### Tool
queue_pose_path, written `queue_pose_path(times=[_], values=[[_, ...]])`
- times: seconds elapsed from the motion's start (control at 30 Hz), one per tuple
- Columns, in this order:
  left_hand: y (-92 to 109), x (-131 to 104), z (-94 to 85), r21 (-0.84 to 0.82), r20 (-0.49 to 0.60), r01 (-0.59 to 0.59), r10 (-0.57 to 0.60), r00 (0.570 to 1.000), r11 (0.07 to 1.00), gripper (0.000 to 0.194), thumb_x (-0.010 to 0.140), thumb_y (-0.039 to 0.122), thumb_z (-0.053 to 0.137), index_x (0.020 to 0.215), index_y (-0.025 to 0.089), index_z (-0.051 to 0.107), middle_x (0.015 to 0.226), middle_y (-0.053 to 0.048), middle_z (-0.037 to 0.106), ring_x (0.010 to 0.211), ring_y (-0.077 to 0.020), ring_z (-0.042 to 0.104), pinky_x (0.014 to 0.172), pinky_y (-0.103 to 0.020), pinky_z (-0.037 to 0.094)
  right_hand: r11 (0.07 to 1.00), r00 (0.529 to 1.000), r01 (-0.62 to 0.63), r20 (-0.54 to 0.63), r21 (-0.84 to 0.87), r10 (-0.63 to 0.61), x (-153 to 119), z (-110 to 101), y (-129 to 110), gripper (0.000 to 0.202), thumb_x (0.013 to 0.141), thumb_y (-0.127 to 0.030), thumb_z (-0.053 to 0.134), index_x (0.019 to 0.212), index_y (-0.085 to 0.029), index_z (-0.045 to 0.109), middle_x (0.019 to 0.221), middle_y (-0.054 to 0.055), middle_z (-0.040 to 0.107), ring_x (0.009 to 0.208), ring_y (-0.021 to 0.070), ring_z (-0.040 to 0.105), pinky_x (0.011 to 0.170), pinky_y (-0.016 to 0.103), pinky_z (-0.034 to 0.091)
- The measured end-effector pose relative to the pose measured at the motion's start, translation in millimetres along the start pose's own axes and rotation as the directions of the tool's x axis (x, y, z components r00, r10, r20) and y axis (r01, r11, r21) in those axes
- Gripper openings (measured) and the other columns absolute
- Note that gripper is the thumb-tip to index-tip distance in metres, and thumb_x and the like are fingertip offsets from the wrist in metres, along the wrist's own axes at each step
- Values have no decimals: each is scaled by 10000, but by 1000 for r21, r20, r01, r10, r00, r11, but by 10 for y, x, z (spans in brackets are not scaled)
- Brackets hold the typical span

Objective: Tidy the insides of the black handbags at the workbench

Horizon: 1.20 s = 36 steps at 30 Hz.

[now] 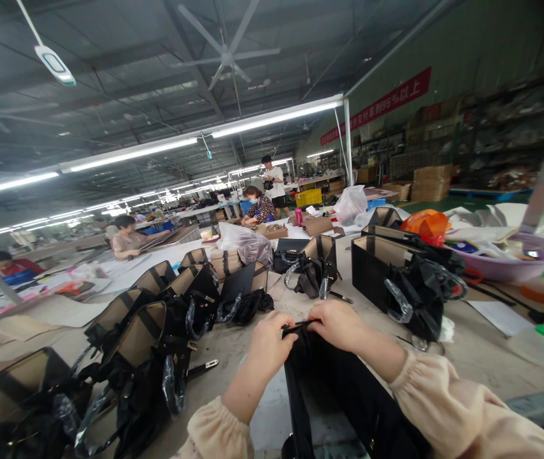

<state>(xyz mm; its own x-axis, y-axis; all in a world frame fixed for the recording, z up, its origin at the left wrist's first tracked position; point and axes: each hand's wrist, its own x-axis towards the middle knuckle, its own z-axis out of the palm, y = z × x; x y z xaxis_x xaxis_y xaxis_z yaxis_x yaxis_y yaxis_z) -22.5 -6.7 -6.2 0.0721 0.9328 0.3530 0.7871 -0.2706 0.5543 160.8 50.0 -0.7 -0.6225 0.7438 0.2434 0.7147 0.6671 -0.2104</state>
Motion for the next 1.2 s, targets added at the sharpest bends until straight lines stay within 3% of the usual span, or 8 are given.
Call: queue_pose_path(times=[0.17,0.37,0.53,0.83,1.2], values=[[-15,33,35,25,21,-36,35,999,999,72,677,145,721,693,200,677,800,-6,686,785,-170,620,753,-278,453,1000,1000,15,-4,25,-14,-11,0,16,175,818,-311,580,902,-283,731,871,3,684,844,162,622,714,242,403],[-80,36,118,-15,-37,53,-53,998,998,56,708,158,692,660,188,689,738,-16,713,719,-165,639,704,-271,463,999,1000,19,-15,36,-19,-26,-9,15,177,823,-323,569,806,-249,729,824,11,678,801,165,611,673,249,391],[-109,39,171,-82,-58,99,-104,993,992,72,702,171,689,631,185,682,744,-15,718,719,-162,643,709,-271,473,999,1000,6,-11,39,-6,-39,-15,11,169,824,-316,567,859,-272,727,860,1,685,824,164,614,677,246,389],[-73,47,185,-39,-91,115,-118,989,993,99,714,162,656,617,183,662,710,-12,702,700,-157,631,691,-267,464,1000,1000,-20,-1,1,20,-32,-34,-27,201,838,-324,538,787,-241,713,830,17,670,799,169,611,654,255,383],[-13,34,152,-13,-79,107,-108,991,994,115,740,173,633,626,177,651,665,-9,673,642,-145,593,618,-249,405,1000,999,-3,34,-18,4,8,-73,-96,189,811,-380,581,872,-273,724,860,3,692,830,172,625,636,246,385]])
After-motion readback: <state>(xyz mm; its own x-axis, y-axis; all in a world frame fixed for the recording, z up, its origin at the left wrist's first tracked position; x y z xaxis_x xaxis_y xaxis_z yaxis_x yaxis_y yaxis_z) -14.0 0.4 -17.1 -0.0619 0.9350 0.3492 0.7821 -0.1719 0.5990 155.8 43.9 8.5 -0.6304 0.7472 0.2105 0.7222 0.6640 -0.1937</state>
